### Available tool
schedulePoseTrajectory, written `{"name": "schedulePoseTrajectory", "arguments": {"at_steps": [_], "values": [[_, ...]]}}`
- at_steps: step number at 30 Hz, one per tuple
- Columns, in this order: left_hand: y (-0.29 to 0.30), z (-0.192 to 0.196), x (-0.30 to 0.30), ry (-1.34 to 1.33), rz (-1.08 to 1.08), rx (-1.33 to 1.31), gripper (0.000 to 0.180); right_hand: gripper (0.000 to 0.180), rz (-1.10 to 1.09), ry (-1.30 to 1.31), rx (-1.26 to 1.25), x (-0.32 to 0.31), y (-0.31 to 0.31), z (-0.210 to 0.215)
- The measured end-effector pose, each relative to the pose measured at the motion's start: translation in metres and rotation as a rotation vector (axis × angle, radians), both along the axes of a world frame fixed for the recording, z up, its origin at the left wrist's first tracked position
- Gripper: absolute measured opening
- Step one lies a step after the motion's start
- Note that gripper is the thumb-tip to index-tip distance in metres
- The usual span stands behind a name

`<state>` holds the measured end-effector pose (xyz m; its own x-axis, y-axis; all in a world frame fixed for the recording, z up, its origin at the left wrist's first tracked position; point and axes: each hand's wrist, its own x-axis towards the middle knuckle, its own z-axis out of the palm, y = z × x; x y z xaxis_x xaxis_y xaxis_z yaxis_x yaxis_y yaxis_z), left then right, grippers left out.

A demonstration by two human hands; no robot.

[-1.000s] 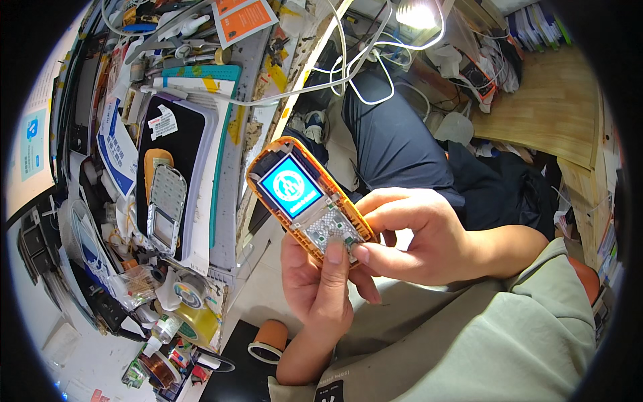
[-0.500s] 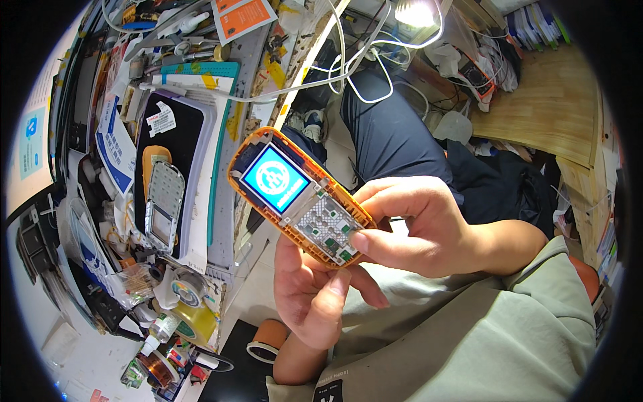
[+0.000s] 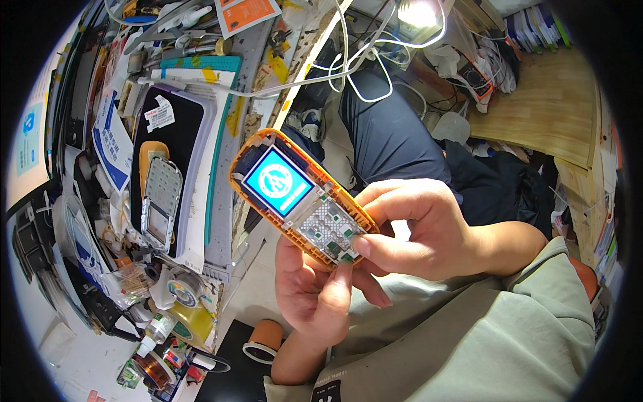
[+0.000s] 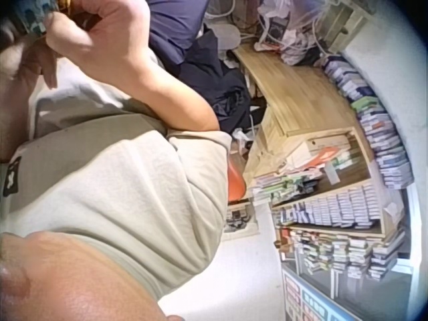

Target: The person disassembles a yellow Nokia mobile phone, removes the battery and SIM card, and uses a screwdriver to adjust internal components. The person then powers on the device to test the screen, reassembles the phone, and inserts the battery and SIM card back.

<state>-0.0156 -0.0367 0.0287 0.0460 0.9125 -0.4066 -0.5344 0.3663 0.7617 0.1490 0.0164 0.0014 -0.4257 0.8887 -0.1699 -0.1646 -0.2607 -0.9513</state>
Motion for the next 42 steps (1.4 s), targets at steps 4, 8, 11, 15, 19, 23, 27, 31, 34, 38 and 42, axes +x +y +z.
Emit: {"name": "schedulePoseTrajectory", "arguments": {"at_steps": [4,8,11,15,19,23,27,31,34,38,42], "values": [[-0.0002,0.0007,0.0015,0.019,0.01,-0.008,0.071,0.011,0.0,0.001,0.018,-0.0003,-0.0005,-0.003],[0.0007,-0.0003,0.0026,0.031,0.006,0.003,0.068,0.013,-0.007,0.038,0.05,-0.0003,-0.0007,-0.006],[0.0008,-0.0017,0.0031,0.053,0.01,0.004,0.068,0.019,0.067,0.045,0.01,0.004,-0.0016,-0.0046],[0.0003,-0.0036,0.003,0.057,0.015,0.009,0.07,0.02,0.068,0.017,0.06,0.0061,-0.0019,-0.0031],[-0.001,-0.0036,0.0039,0.054,0.023,0.008,0.07,0.02,0.081,-0.014,0.103,0.007,-0.0009,-0.0029],[-0.0018,-0.0028,0.0044,0.073,0.019,0.009,0.07,0.016,-0.018,0.01,0.144,0.0018,-0.0027,-0.0055],[-0.002,-0.0031,0.0064,0.074,0.048,0.023,0.068,0.017,-0.011,0.014,0.14,0.0009,-0.0045,-0.0062],[-0.0016,-0.005,0.0075,0.07,0.069,0.045,0.066,0.017,-0.003,0.017,0.151,0.0022,-0.0035,-0.0049],[-0.003,-0.0053,0.0068,0.064,0.062,0.046,0.066,0.018,0.0,0.01,0.173,0.0025,-0.0023,-0.0036],[-0.0058,-0.0059,0.0062,0.062,0.076,0.041,0.065,0.018,0.023,-0.002,0.132,0.0039,-0.003,-0.0014],[-0.0068,-0.0067,0.0058,0.058,0.076,0.041,0.065,0.018,0.015,0.002,0.151,0.003,-0.0033,-0.0031]]}}
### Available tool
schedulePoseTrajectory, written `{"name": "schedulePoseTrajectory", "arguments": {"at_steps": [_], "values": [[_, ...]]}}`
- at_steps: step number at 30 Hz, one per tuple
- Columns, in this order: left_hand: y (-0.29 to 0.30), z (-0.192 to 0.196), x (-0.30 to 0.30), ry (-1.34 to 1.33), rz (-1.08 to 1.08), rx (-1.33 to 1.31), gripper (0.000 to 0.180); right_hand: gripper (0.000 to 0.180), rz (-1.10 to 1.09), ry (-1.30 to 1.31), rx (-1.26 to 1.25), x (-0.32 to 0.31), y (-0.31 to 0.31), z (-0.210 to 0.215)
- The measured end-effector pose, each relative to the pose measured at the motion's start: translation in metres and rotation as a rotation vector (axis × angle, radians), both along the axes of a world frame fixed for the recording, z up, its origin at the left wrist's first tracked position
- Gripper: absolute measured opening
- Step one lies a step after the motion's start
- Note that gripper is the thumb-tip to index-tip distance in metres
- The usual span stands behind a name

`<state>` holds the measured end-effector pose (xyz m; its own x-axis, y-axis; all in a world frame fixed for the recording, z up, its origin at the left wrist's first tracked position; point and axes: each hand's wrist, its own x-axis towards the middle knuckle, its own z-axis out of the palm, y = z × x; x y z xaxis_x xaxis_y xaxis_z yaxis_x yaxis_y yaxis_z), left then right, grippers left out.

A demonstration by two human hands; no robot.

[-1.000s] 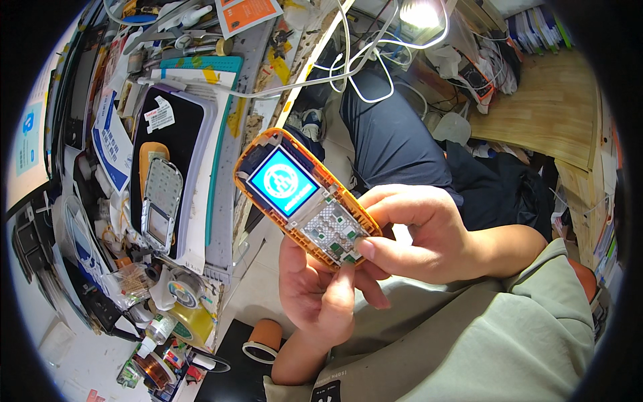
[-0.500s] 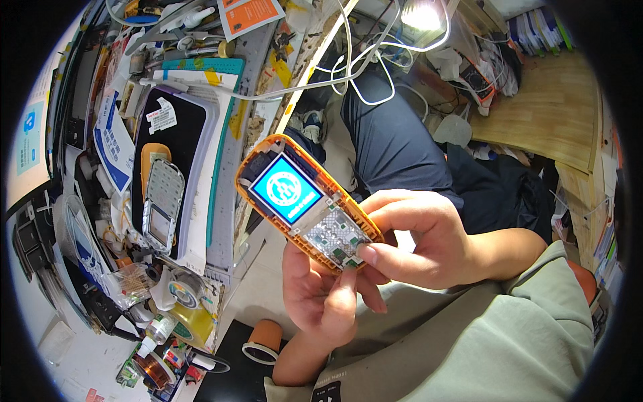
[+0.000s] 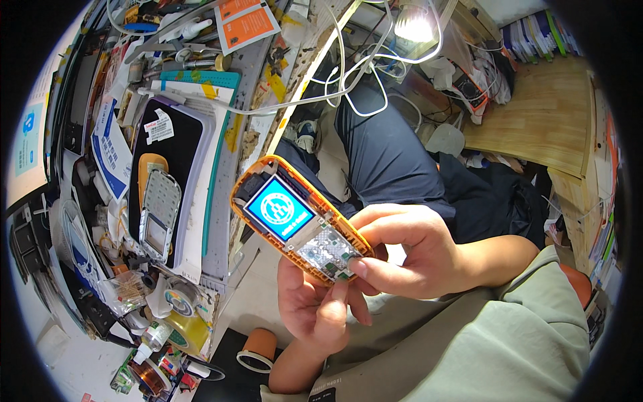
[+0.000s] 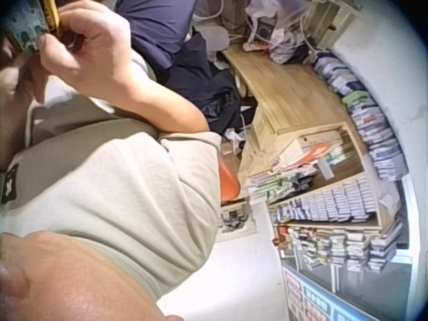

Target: The person disassembles a yellow Nokia mobile phone, removes the battery and SIM card, and uses a screwdriver to adjust internal components. The person then powers on the device to test the screen, reassembles the phone, and inserts the battery and SIM card back.

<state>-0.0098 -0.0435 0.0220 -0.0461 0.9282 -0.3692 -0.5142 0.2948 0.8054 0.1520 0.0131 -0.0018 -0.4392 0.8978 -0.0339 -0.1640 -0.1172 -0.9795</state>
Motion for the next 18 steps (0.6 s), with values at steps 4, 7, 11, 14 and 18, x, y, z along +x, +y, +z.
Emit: {"name": "schedulePoseTrajectory", "arguments": {"at_steps": [4,7,11,14,18], "values": [[0.0003,0.0,0.0009,-0.006,0.006,-0.011,0.065,0.018,-0.002,0.001,-0.001,-0.0005,0.0004,-0.0015],[0.0001,0.0002,0.0015,-0.005,0.009,-0.019,0.065,0.017,-0.01,0.0,0.021,-0.0007,0.0012,-0.0015],[0.0004,-0.0012,-0.0001,-0.007,-0.013,0.005,0.065,0.017,0.002,-0.01,-0.024,0.0004,0.0008,0.0006],[-0.0007,-0.0016,-0.0002,0.01,-0.018,-0.014,0.066,0.016,0.006,-0.003,-0.043,0.0004,0.0007,0.0005],[-0.001,-0.0025,0.0002,-0.013,-0.028,0.031,0.067,0.016,0.002,0.0,-0.019,-0.0003,0.001,-0.0011]]}}
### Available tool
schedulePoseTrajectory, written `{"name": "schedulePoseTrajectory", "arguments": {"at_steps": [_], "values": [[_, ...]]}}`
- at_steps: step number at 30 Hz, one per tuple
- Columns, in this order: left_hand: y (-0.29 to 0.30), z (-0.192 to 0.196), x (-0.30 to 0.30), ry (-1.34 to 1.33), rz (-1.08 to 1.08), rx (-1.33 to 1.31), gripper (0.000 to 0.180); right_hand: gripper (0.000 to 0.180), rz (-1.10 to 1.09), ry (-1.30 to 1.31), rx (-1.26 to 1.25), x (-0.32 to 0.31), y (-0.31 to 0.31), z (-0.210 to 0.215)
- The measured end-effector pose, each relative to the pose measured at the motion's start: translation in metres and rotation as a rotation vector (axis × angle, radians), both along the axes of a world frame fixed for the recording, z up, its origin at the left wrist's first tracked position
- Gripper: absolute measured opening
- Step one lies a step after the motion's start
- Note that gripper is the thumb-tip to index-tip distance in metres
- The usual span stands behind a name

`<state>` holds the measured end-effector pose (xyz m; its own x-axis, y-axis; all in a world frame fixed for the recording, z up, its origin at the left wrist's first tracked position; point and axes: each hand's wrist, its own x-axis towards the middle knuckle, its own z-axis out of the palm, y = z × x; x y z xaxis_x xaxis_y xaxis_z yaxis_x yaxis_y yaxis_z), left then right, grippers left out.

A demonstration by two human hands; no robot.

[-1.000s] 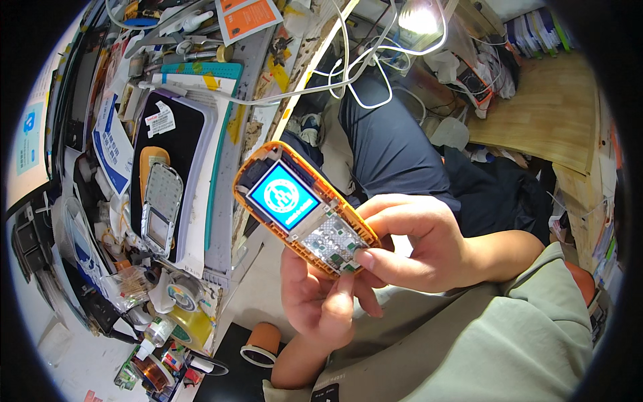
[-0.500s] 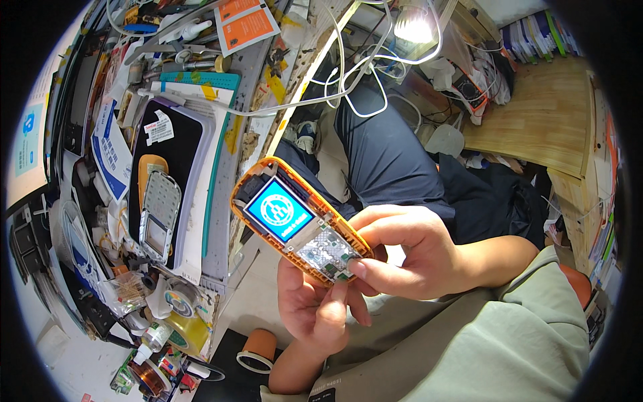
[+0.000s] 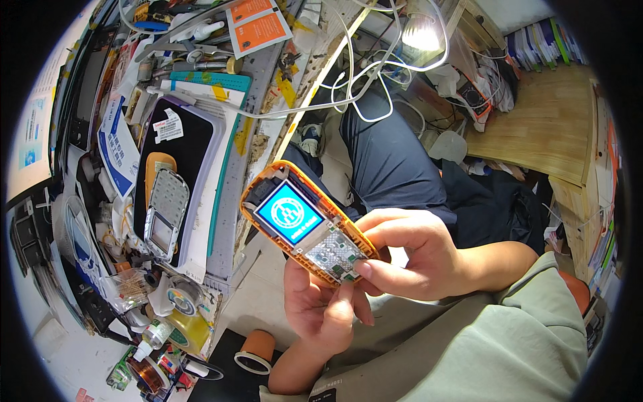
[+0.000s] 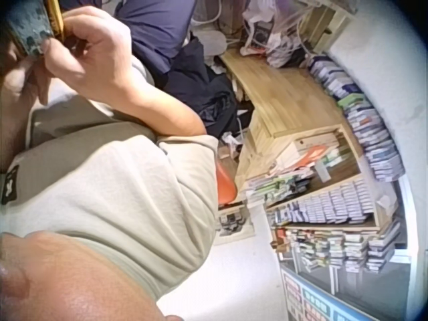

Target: The person disassembles a yellow Nokia mobile phone, removes the battery and SIM card, and uses a screwdriver to adjust internal components. The person then powers on the device to test the screen, reassembles the phone, and inserts the battery and SIM card back.

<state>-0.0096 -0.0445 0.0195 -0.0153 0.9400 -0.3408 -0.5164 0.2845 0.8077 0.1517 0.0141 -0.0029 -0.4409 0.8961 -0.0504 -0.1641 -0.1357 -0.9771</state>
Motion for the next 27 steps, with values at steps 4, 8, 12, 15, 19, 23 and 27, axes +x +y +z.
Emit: {"name": "schedulePoseTrajectory", "arguments": {"at_steps": [4,8,12,15,19,23,27], "values": [[-0.0011,0.0011,0.0004,0.007,0.007,-0.019,0.068,0.017,0.013,-0.005,-0.016,0.002,-0.0004,0.001],[-0.0024,0.0002,0.0019,0.003,0.021,-0.009,0.069,0.017,0.017,0.008,-0.028,0.003,-0.0005,0.0019],[-0.0029,-0.0005,0.0018,-0.011,0.007,0.002,0.07,0.017,0.009,0.013,-0.01,0.003,-0.0007,0.0014],[-0.003,0.0002,0.0021,-0.016,0.01,-0.008,0.07,0.018,0.011,0.018,-0.011,0.0035,-0.0011,0.0009],[-0.0033,0.0015,0.0024,-0.009,0.009,-0.034,0.071,0.018,0.01,0.018,0.009,0.0041,-0.0015,-0.0005],[-0.0034,0.001,0.0028,-0.019,0.01,-0.005,0.072,0.019,0.014,0.006,0.036,0.0042,-0.0014,-0.0017],[-0.0038,0.0011,0.0034,-0.012,0.008,-0.012,0.071,0.019,0.014,-0.004,0.043,0.0039,-0.0015,-0.0019]]}}
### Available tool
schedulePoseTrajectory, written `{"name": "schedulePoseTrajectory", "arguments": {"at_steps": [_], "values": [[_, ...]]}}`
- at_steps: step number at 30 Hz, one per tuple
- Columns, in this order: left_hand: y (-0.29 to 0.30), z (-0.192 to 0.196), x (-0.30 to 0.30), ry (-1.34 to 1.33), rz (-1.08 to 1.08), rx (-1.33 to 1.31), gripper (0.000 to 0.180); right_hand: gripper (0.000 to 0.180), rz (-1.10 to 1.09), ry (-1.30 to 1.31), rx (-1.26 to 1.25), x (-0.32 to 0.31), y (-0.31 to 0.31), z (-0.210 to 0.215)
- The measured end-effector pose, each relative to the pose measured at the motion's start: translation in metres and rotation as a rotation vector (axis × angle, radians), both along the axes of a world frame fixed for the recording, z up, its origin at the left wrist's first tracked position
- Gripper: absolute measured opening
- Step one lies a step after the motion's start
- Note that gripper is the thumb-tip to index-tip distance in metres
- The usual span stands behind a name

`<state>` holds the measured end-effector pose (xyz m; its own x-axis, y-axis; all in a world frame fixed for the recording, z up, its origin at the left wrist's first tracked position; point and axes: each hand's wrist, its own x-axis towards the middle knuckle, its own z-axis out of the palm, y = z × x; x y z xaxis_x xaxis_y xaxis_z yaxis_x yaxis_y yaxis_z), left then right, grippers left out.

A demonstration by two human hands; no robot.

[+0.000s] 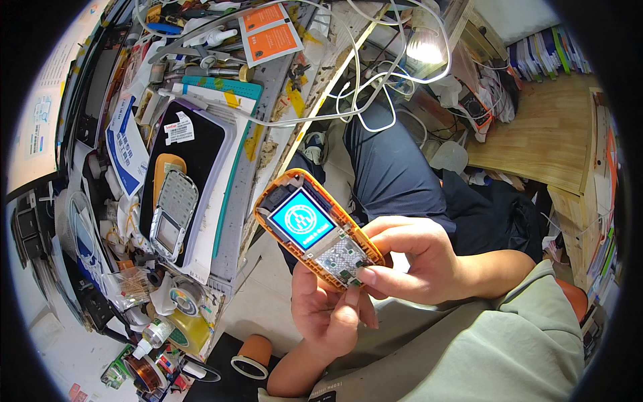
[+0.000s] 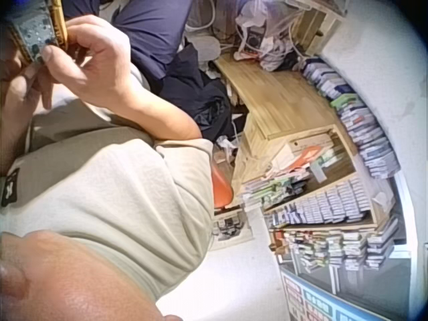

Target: The person disassembles a yellow Nokia mobile phone, removes the battery and SIM card, and uses a screwdriver to adjust internal components. The person then powers on the device to test the screen, reassembles the phone, and inserts the battery and SIM card back.

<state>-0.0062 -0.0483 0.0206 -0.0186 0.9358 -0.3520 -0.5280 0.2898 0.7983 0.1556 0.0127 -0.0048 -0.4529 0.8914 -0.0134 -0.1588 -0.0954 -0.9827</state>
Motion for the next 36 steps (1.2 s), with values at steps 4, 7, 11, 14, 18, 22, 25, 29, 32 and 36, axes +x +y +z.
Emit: {"name": "schedulePoseTrajectory", "arguments": {"at_steps": [4,7,11,14,18,22,25,29,32,36], "values": [[0.0009,-0.0005,-0.0003,0.001,-0.013,0.0,0.068,0.018,-0.003,-0.007,-0.013,0.0005,-0.0003,0.0001],[0.0007,-0.001,0.0002,0.015,-0.017,-0.009,0.067,0.018,0.008,-0.014,-0.021,0.0014,-0.0003,-0.0002],[0.0006,-0.0025,0.0,0.03,-0.03,0.005,0.067,0.017,-0.002,-0.018,-0.027,0.0012,-0.0002,-0.0002],[0.0004,-0.0027,0.0002,0.044,-0.033,0.007,0.067,0.016,-0.005,-0.016,-0.021,0.0008,0.0007,0.0007],[0.0014,-0.0018,0.0011,0.033,-0.021,0.0,0.066,0.014,-0.004,-0.022,-0.031,0.0006,0.0019,0.0034],[0.0014,0.0001,0.0033,0.046,-0.004,-0.02,0.065,0.014,0.005,-0.032,-0.028,0.0009,0.0032,0.0045],[0.0019,-0.0003,0.0024,0.048,-0.02,-0.006,0.066,0.014,0.0,-0.03,-0.033,0.0011,0.0033,0.0049],[0.002,-0.0021,0.0017,0.034,-0.019,0.017,0.067,0.014,-0.005,-0.033,-0.032,0.0012,0.0032,0.0052],[0.0019,-0.0027,0.0002,0.047,-0.039,0.027,0.067,0.014,0.0,-0.037,-0.04,0.0012,0.0032,0.0052],[0.0012,-0.003,-0.0006,0.025,-0.033,0.018,0.067,0.014,0.007,-0.039,-0.041,0.0007,0.0034,0.0047]]}}
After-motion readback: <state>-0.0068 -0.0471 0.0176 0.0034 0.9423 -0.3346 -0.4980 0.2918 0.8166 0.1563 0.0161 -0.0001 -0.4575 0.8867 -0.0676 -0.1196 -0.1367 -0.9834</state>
